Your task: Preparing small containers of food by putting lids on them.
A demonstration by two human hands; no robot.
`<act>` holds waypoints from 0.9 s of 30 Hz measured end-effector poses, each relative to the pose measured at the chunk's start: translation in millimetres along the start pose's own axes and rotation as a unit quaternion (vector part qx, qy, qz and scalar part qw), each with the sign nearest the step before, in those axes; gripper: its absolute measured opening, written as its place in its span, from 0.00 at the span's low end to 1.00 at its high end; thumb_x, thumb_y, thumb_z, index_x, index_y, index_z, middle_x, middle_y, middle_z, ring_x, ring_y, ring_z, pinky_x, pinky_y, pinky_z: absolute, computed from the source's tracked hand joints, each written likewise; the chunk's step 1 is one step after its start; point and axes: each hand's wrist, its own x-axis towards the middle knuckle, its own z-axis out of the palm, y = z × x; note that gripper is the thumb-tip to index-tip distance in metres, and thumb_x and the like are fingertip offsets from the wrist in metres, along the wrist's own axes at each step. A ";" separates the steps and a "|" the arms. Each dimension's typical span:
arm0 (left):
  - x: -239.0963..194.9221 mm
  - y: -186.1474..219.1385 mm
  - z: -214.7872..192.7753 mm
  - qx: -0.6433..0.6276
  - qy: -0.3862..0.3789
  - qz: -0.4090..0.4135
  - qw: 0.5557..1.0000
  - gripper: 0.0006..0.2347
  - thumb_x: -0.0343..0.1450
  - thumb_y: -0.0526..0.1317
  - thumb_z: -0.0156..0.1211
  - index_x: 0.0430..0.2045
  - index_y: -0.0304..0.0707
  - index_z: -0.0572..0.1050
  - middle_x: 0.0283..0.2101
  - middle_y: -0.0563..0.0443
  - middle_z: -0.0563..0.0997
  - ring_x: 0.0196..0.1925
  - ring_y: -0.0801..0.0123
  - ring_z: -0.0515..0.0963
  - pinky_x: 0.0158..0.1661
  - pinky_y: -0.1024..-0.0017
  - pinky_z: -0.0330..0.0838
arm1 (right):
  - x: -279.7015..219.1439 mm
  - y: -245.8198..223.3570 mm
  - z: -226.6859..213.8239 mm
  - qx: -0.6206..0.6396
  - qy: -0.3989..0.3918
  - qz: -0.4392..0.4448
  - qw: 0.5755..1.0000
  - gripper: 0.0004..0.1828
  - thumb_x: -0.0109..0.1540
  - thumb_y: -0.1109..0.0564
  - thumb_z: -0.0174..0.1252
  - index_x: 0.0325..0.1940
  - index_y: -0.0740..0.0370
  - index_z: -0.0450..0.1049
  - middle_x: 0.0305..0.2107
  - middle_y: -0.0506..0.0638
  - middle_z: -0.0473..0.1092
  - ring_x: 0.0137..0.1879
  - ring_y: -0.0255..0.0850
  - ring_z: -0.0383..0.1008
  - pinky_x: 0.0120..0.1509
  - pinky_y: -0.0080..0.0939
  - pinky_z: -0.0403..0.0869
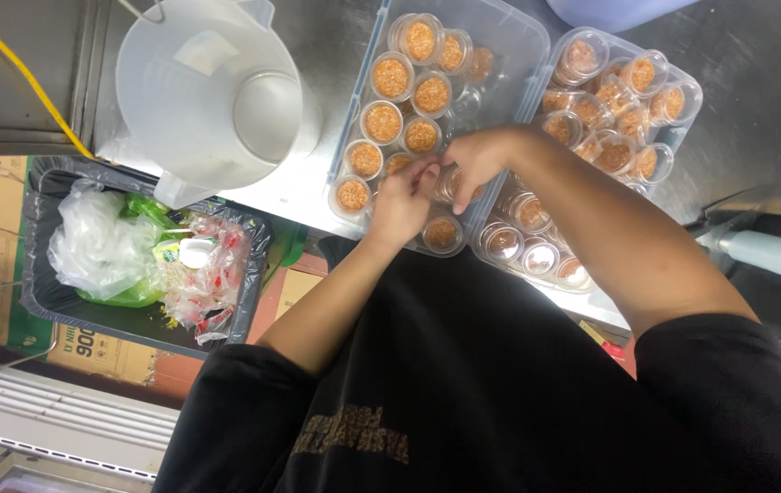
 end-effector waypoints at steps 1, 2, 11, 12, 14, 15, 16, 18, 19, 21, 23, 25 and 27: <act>1.4 -0.1 1.8 0.000 -0.004 0.000 1.000 0.13 0.75 0.41 0.57 0.49 0.34 0.79 0.38 0.37 0.86 0.39 0.62 0.88 0.42 0.67 0.79 | -3.8 -4.2 3.4 0.004 0.000 0.002 1.000 0.54 0.43 0.42 0.77 0.71 0.57 0.66 0.39 0.58 0.81 0.50 0.50 0.82 0.57 0.48 0.77; 3.4 -0.1 3.1 0.006 0.001 -0.006 1.000 0.13 0.75 0.41 0.57 0.49 0.34 0.79 0.39 0.37 0.86 0.40 0.61 0.88 0.43 0.68 0.79 | -7.4 -8.7 6.0 -0.003 0.027 0.010 1.000 0.51 0.44 0.42 0.77 0.67 0.60 0.68 0.39 0.59 0.81 0.49 0.50 0.81 0.56 0.48 0.77; 0.7 -1.5 0.2 0.019 0.004 -0.035 0.999 0.13 0.74 0.41 0.58 0.50 0.34 0.79 0.41 0.37 0.86 0.44 0.62 0.88 0.46 0.68 0.79 | -33.1 -31.5 58.1 -0.049 0.261 0.001 0.964 0.22 0.50 0.55 0.71 0.46 0.68 0.80 0.49 0.60 0.74 0.53 0.54 0.77 0.56 0.52 0.77; 2.1 4.7 0.5 0.033 -0.005 -0.051 0.998 0.14 0.74 0.41 0.58 0.50 0.35 0.79 0.40 0.36 0.86 0.43 0.62 0.87 0.45 0.68 0.78 | -33.8 -32.1 64.3 -0.049 0.313 -0.002 0.949 0.22 0.49 0.58 0.70 0.45 0.67 0.80 0.51 0.59 0.72 0.54 0.56 0.75 0.57 0.54 0.76; 2.8 -1.5 6.0 0.034 -0.012 -0.038 0.999 0.14 0.74 0.41 0.58 0.50 0.34 0.79 0.40 0.37 0.86 0.43 0.62 0.88 0.45 0.69 0.79 | -27.8 -29.8 71.6 -0.055 0.333 0.005 0.941 0.20 0.49 0.59 0.69 0.45 0.67 0.80 0.51 0.59 0.72 0.55 0.56 0.75 0.57 0.54 0.76; 4.6 -3.9 8.4 0.033 -0.015 -0.028 0.999 0.14 0.73 0.41 0.59 0.49 0.34 0.80 0.40 0.37 0.86 0.43 0.62 0.88 0.46 0.69 0.79 | -24.7 -28.5 73.8 -0.063 0.351 0.010 0.934 0.19 0.49 0.59 0.67 0.44 0.66 0.81 0.52 0.59 0.71 0.56 0.56 0.74 0.57 0.55 0.76; 4.7 -2.5 8.1 0.035 -0.019 -0.025 0.999 0.14 0.73 0.41 0.59 0.49 0.34 0.80 0.40 0.37 0.86 0.43 0.62 0.88 0.46 0.69 0.79 | -27.2 -30.0 73.4 -0.060 0.354 0.012 0.933 0.19 0.49 0.59 0.67 0.44 0.66 0.81 0.52 0.59 0.71 0.56 0.56 0.74 0.57 0.55 0.76; 6.2 0.1 7.6 0.045 -0.015 -0.030 0.998 0.14 0.73 0.42 0.58 0.49 0.33 0.80 0.39 0.37 0.87 0.42 0.62 0.88 0.45 0.69 0.79 | -31.4 -32.4 71.6 -0.078 0.344 0.012 0.936 0.15 0.50 0.60 0.65 0.40 0.65 0.82 0.53 0.61 0.70 0.57 0.57 0.73 0.57 0.54 0.76; 8.2 -2.8 8.2 0.048 -0.018 -0.028 0.998 0.14 0.73 0.42 0.58 0.49 0.33 0.80 0.39 0.37 0.87 0.42 0.62 0.88 0.45 0.69 0.79 | -33.3 -30.5 71.3 -0.075 0.347 0.014 0.935 0.15 0.50 0.60 0.65 0.40 0.65 0.82 0.53 0.61 0.70 0.57 0.57 0.73 0.57 0.54 0.76; 9.0 -9.7 9.6 0.023 -0.013 -0.020 0.999 0.14 0.73 0.41 0.59 0.49 0.31 0.79 0.42 0.37 0.86 0.45 0.62 0.88 0.47 0.69 0.79 | -37.2 -27.5 73.2 -0.072 0.351 0.004 0.934 0.13 0.50 0.60 0.64 0.38 0.65 0.82 0.53 0.60 0.70 0.57 0.57 0.73 0.57 0.54 0.76; 12.0 -20.3 11.7 0.031 -0.035 -0.019 0.999 0.15 0.74 0.41 0.58 0.50 0.30 0.78 0.44 0.37 0.86 0.47 0.62 0.87 0.49 0.69 0.78 | -31.0 -23.4 77.2 -0.071 0.356 0.002 0.932 0.13 0.50 0.59 0.65 0.37 0.65 0.82 0.52 0.60 0.70 0.57 0.56 0.73 0.58 0.54 0.75; 17.8 -29.8 14.8 0.037 -0.053 -0.015 0.998 0.15 0.74 0.40 0.57 0.51 0.30 0.78 0.46 0.36 0.85 0.50 0.61 0.86 0.51 0.69 0.77 | -25.0 -19.9 77.8 -0.073 0.363 -0.001 0.929 0.12 0.50 0.59 0.65 0.37 0.65 0.81 0.52 0.59 0.71 0.57 0.56 0.73 0.60 0.55 0.74; 21.4 -39.0 16.7 0.080 -0.067 -0.003 0.995 0.15 0.75 0.39 0.55 0.53 0.30 0.77 0.49 0.36 0.84 0.52 0.59 0.84 0.53 0.68 0.75 | -19.6 -20.5 78.7 -0.078 0.376 0.001 0.923 0.12 0.50 0.58 0.65 0.36 0.64 0.82 0.51 0.58 0.71 0.58 0.55 0.73 0.63 0.55 0.72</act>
